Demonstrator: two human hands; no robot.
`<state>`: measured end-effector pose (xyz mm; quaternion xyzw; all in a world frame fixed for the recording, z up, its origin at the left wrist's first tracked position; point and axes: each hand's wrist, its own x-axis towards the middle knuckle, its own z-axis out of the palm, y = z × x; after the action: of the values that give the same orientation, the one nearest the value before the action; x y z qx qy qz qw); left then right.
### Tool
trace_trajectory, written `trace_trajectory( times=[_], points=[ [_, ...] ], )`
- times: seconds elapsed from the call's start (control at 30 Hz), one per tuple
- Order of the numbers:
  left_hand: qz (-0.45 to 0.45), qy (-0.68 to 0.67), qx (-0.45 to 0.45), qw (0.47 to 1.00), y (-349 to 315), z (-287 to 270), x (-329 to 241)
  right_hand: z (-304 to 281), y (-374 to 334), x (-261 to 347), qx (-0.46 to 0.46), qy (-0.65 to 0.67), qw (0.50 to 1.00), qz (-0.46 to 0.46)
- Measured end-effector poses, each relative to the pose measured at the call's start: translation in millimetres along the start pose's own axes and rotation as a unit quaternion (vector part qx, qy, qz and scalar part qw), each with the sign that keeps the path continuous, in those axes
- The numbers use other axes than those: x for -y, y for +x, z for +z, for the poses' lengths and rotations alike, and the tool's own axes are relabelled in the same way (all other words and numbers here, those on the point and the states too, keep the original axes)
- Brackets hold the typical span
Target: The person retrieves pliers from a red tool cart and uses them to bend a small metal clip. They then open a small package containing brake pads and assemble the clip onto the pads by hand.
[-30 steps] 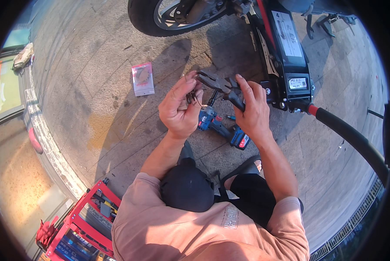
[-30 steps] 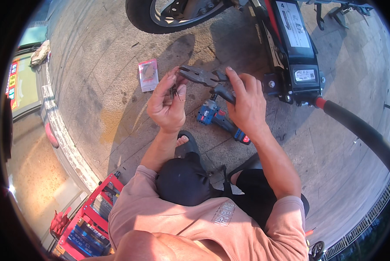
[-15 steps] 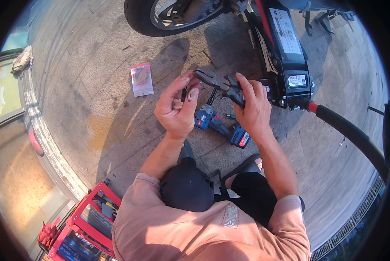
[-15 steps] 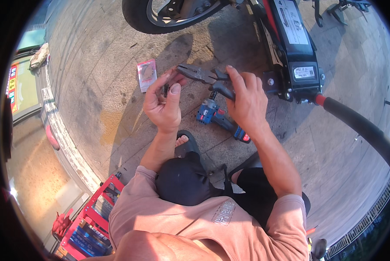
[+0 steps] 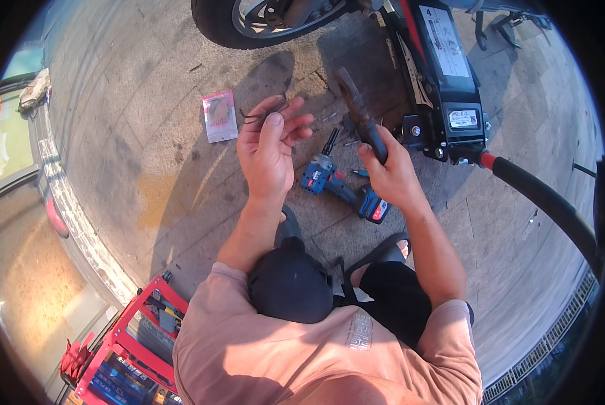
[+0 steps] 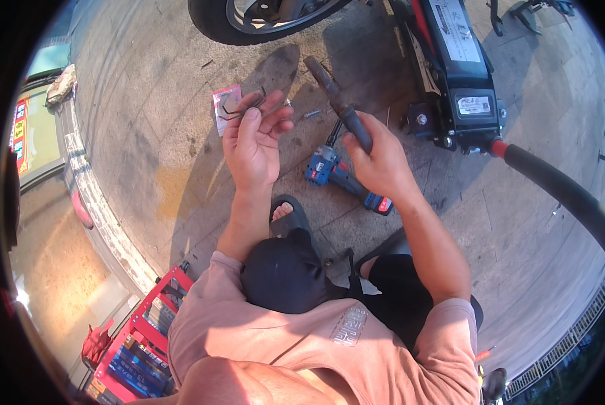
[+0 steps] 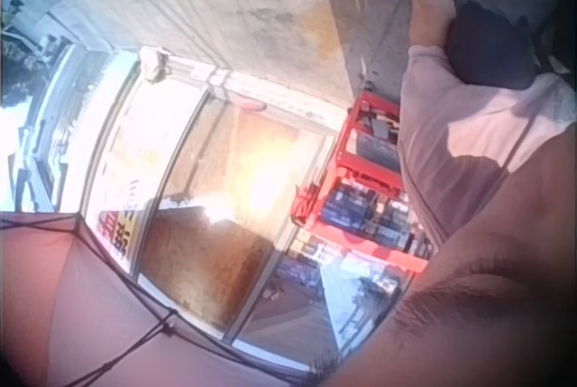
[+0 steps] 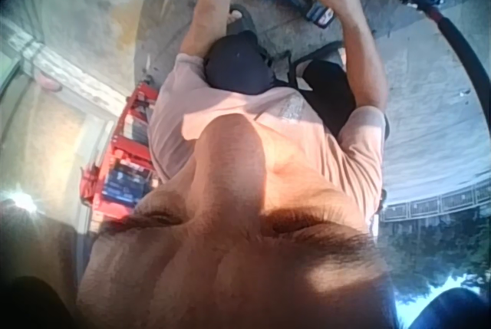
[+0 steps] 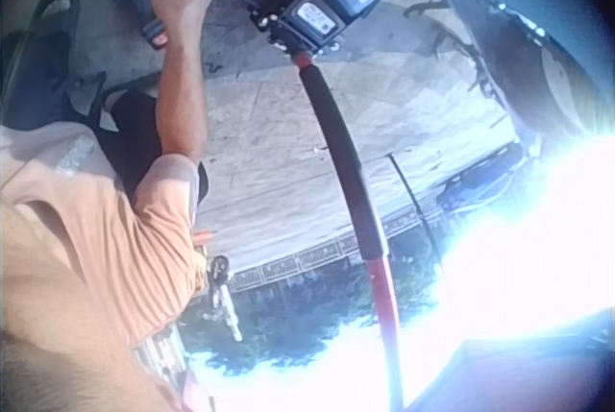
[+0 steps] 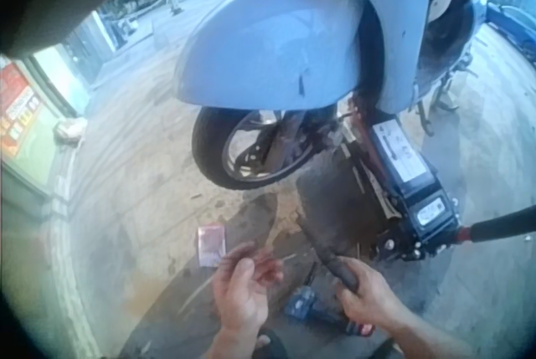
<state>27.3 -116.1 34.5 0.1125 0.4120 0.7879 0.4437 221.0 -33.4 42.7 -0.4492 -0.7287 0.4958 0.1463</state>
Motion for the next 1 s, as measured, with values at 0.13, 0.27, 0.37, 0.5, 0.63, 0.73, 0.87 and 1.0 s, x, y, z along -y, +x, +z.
trace_trajectory(
  times=[0.13,0.27,0.37,0.5,0.63,0.73,0.87,1.0],
  points=[
    [0.005,0.012,-0.012,1.0,0,1,1,-3,-2,3,0.015,0.022,0.999,0.03],
    [-0.007,0.011,-0.025,1.0,-1,0,3,-5,-3,6,0.046,0.038,0.997,0.056],
    [-0.026,0.072,-0.017,0.997,2,-6,3,-8,-5,8,0.102,0.063,0.989,0.085],
    [-0.093,0.095,0.013,0.991,5,-17,-2,-11,-7,13,0.124,0.094,0.985,0.076],
    [-0.1,0.142,0.019,0.985,4,-20,-6,-26,-2,17,0.12,0.005,0.992,0.025],
    [-0.126,0.198,0.049,0.971,3,-23,-15,-44,1,23,0.111,-0.059,0.992,-0.023],
    [-0.167,0.246,0.123,0.947,3,-27,-27,-71,6,31,0.177,-0.105,0.977,-0.054],
    [-0.177,0.235,0.17,0.94,2,-27,-28,-78,6,31,0.192,-0.121,0.971,-0.07]
  ],
)
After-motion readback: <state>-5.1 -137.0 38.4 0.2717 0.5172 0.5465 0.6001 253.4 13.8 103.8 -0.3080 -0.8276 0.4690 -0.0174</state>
